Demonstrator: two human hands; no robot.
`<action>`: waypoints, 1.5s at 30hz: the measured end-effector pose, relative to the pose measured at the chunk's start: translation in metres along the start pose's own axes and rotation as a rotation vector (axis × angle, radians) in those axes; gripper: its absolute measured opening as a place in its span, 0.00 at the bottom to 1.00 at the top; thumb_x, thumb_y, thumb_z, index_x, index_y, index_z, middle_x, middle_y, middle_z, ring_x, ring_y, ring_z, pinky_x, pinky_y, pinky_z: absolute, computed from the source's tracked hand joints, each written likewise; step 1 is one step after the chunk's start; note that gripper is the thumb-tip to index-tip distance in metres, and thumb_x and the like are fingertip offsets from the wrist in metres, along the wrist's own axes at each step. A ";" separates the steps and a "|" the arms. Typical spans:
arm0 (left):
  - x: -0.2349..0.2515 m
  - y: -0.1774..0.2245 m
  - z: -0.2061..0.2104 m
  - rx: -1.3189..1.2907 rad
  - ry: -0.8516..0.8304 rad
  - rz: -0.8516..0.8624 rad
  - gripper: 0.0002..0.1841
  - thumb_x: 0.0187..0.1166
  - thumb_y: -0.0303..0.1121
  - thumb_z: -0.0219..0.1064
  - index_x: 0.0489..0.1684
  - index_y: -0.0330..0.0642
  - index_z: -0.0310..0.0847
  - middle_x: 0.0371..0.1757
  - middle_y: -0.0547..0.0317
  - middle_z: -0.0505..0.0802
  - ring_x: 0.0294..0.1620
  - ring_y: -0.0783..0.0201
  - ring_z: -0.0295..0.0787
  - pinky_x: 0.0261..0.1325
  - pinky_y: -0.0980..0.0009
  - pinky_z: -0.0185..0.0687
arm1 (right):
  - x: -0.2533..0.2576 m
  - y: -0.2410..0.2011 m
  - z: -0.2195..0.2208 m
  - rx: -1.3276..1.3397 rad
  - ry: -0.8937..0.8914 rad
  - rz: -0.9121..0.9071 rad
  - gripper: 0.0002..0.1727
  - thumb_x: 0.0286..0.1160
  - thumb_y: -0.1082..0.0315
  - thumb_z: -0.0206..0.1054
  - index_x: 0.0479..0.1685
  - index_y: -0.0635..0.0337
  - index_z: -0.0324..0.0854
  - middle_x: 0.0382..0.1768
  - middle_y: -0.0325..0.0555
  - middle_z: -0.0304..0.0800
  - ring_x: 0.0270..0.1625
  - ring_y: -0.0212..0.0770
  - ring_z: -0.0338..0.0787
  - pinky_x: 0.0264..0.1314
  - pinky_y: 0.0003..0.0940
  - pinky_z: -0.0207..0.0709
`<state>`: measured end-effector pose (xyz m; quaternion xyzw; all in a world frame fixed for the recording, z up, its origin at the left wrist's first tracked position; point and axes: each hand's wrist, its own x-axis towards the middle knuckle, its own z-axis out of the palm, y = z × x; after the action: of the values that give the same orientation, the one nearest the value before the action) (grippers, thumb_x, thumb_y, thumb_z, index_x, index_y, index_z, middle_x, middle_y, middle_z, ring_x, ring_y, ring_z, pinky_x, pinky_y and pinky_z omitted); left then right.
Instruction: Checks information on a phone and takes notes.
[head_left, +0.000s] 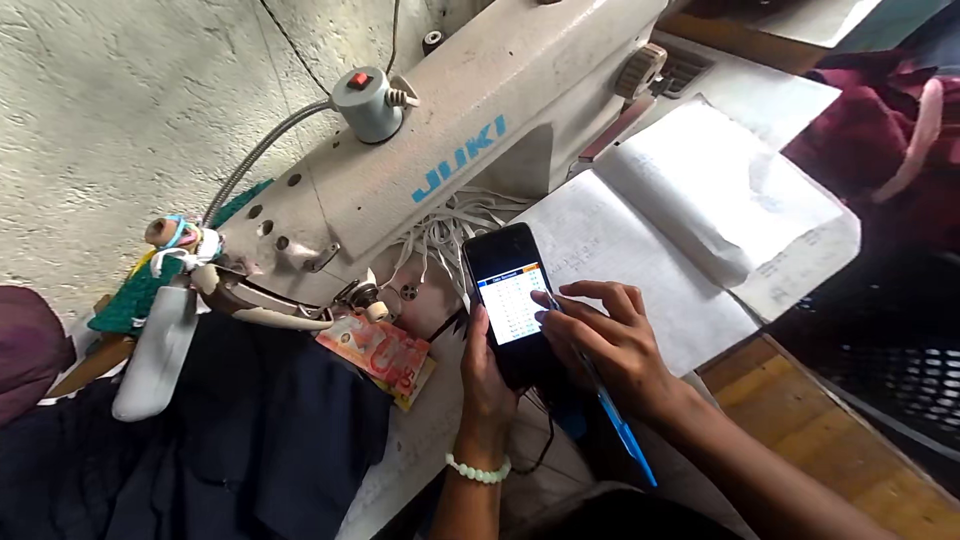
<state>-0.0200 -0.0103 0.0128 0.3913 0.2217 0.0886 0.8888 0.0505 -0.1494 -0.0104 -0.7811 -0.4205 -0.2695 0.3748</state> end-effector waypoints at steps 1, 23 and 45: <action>0.000 0.000 0.001 -0.010 0.007 -0.007 0.25 0.94 0.44 0.31 0.71 0.42 0.69 0.52 0.54 0.94 0.53 0.64 0.95 0.53 0.64 0.93 | 0.000 0.002 -0.002 -0.013 0.006 0.008 0.07 0.86 0.66 0.60 0.51 0.51 0.84 0.53 0.43 0.97 0.62 0.45 0.86 0.63 0.41 0.65; -0.001 0.000 0.000 -0.046 0.013 0.013 0.23 0.94 0.42 0.32 0.74 0.41 0.66 0.52 0.56 0.94 0.52 0.66 0.94 0.54 0.67 0.92 | 0.001 -0.006 0.004 -0.017 -0.017 -0.016 0.08 0.85 0.65 0.61 0.51 0.50 0.85 0.54 0.42 0.97 0.61 0.46 0.86 0.64 0.41 0.65; 0.000 -0.001 0.000 -0.019 0.018 0.008 0.24 0.94 0.43 0.32 0.74 0.41 0.67 0.54 0.56 0.94 0.55 0.64 0.94 0.57 0.65 0.92 | -0.001 0.001 0.000 -0.043 -0.001 0.014 0.07 0.86 0.65 0.61 0.49 0.52 0.85 0.52 0.44 0.97 0.61 0.46 0.86 0.65 0.41 0.65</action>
<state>-0.0204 -0.0111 0.0122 0.3827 0.2273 0.0979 0.8901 0.0508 -0.1500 -0.0113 -0.7920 -0.4093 -0.2758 0.3594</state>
